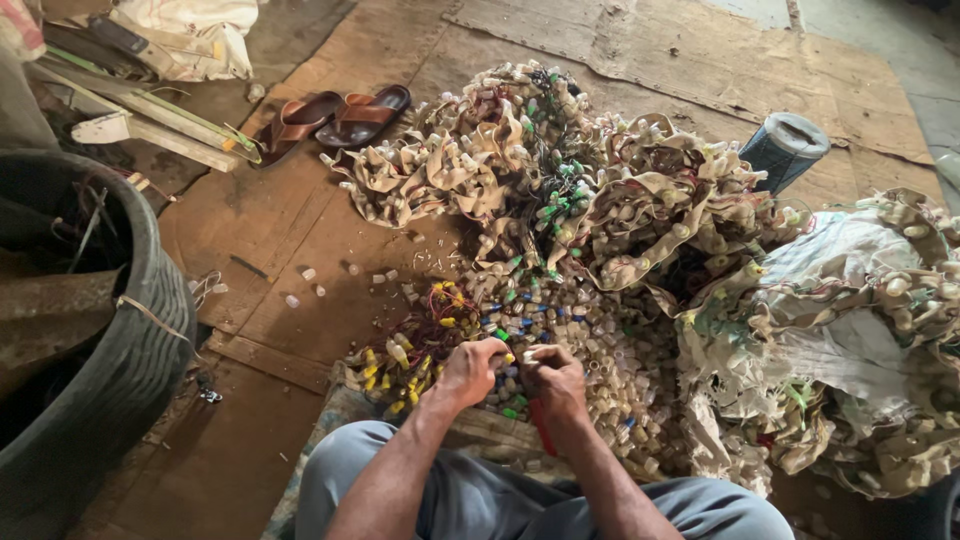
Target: The person sits on the floor and uses a red knife to cut small plastic caps off a bundle of multicolored wires. The person repeatedly picks up wire segments, cuts the caps, and drops the pieces onto a pile on the floor.
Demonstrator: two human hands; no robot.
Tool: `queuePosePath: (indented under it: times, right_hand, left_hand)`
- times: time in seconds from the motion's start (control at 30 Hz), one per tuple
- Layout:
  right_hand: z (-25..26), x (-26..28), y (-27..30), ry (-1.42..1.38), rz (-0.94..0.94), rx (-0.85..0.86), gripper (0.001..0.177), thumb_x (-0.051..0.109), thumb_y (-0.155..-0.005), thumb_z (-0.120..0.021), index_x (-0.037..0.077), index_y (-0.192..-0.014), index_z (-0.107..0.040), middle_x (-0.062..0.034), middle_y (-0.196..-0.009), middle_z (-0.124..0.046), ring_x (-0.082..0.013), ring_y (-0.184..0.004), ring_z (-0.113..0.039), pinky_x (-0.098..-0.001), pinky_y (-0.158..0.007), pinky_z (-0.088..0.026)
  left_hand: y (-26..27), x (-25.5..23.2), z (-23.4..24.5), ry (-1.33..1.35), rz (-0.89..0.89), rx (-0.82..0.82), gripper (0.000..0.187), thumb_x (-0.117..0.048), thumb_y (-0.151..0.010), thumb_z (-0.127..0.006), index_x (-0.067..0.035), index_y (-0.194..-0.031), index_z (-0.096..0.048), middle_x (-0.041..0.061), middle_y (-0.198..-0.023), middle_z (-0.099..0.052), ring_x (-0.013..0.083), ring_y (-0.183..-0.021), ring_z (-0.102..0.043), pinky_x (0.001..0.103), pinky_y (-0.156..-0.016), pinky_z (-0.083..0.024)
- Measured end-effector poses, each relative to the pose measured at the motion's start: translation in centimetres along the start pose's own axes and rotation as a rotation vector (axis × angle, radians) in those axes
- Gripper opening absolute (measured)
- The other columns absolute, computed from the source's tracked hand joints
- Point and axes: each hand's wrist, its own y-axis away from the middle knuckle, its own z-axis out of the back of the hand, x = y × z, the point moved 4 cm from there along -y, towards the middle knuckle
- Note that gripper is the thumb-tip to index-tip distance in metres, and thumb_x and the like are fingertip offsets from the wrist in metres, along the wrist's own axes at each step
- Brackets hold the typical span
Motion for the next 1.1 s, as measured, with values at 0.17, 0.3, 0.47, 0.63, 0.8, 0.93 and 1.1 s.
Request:
queuePosePath:
  times: [0.17,0.3,0.47,0.63,0.8,0.93,1.1]
  right_hand:
    - [-5.2,8.4,2.8,0.434,0.007,-0.216,0.038,0.007,-0.080,-0.071,0.009,-0.117,-0.067,-0.0043,-0.099,-0.074,-0.0136,-0.084,-0.068,-0.0301,-0.074,-0.057]
    - [-9.0,8.5,4.9,0.468,-0.268,-0.007,0.029,0.021,-0.095,-0.067,0.001,-0.114,-0.074,-0.0075,-0.090,-0.075,-0.0137,-0.076,-0.066,-0.0287,-0.068,-0.053]
    - [-8.7,9.3,4.7,0.318,-0.243,-0.031,0.026,0.014,-0.092,-0.069,0.001,-0.114,-0.072,-0.0053,-0.090,-0.074,-0.0126,-0.076,-0.065,-0.0282,-0.069,-0.053]
    - [-9.7,9.0,4.4,0.420,-0.229,0.104,0.021,0.014,-0.092,-0.069,-0.001,-0.107,-0.073,-0.0075,-0.079,-0.072,-0.0148,-0.068,-0.066,-0.0297,-0.063,-0.055]
    - [-9.5,9.9,5.6,0.359,-0.242,-0.053,0.016,0.013,-0.093,-0.068,-0.001,-0.098,-0.075,-0.0045,-0.079,-0.073,-0.0089,-0.065,-0.061,-0.0248,-0.059,-0.048]
    - [-8.1,8.9,4.6,0.328,-0.265,-0.163,0.024,0.022,-0.095,-0.072,-0.002,-0.090,-0.071,-0.0041,-0.070,-0.064,-0.0114,-0.056,-0.052,-0.0284,-0.051,-0.041]
    - [-6.5,7.4,2.7,0.367,-0.181,-0.095,0.031,0.031,-0.094,-0.072,0.000,-0.089,-0.072,-0.0035,-0.068,-0.065,-0.0118,-0.056,-0.056,-0.0283,-0.052,-0.044]
  left_hand:
    - [0.0,-0.4,0.0,0.029,-0.042,-0.001,0.015,-0.006,-0.088,-0.070,-0.006,-0.103,-0.072,0.022,-0.097,-0.075,0.0402,-0.091,-0.072,0.046,-0.075,-0.056]
    - [0.2,-1.3,0.7,-0.037,-0.007,0.054,0.031,0.004,-0.084,-0.063,-0.010,-0.110,-0.072,0.024,-0.097,-0.074,0.0416,-0.093,-0.072,0.047,-0.077,-0.058]
    - [0.4,-2.4,3.0,-0.165,0.167,0.134,0.047,0.002,-0.081,-0.065,-0.017,-0.124,-0.066,0.023,-0.094,-0.075,0.0408,-0.093,-0.073,0.048,-0.080,-0.059]
    - [0.8,-3.5,3.2,-0.246,0.095,0.183,0.059,0.000,-0.077,-0.072,-0.015,-0.133,-0.060,0.028,-0.098,-0.071,0.0442,-0.095,-0.070,0.051,-0.079,-0.058]
    - [0.9,-3.9,1.9,-0.224,-0.184,0.129,0.049,-0.002,-0.071,-0.075,-0.010,-0.119,-0.068,0.022,-0.107,-0.075,0.0401,-0.099,-0.070,0.047,-0.085,-0.057]
    - [0.0,-1.4,1.4,-0.527,0.018,0.106,0.027,-0.010,-0.093,-0.067,-0.006,-0.120,-0.072,0.022,-0.115,-0.072,0.0323,-0.099,-0.071,0.042,-0.088,-0.057]
    - [-0.2,-1.6,0.8,-0.134,-0.285,-0.046,0.027,-0.011,-0.079,-0.075,-0.001,-0.104,-0.075,0.019,-0.108,-0.075,0.0353,-0.100,-0.072,0.043,-0.089,-0.056]
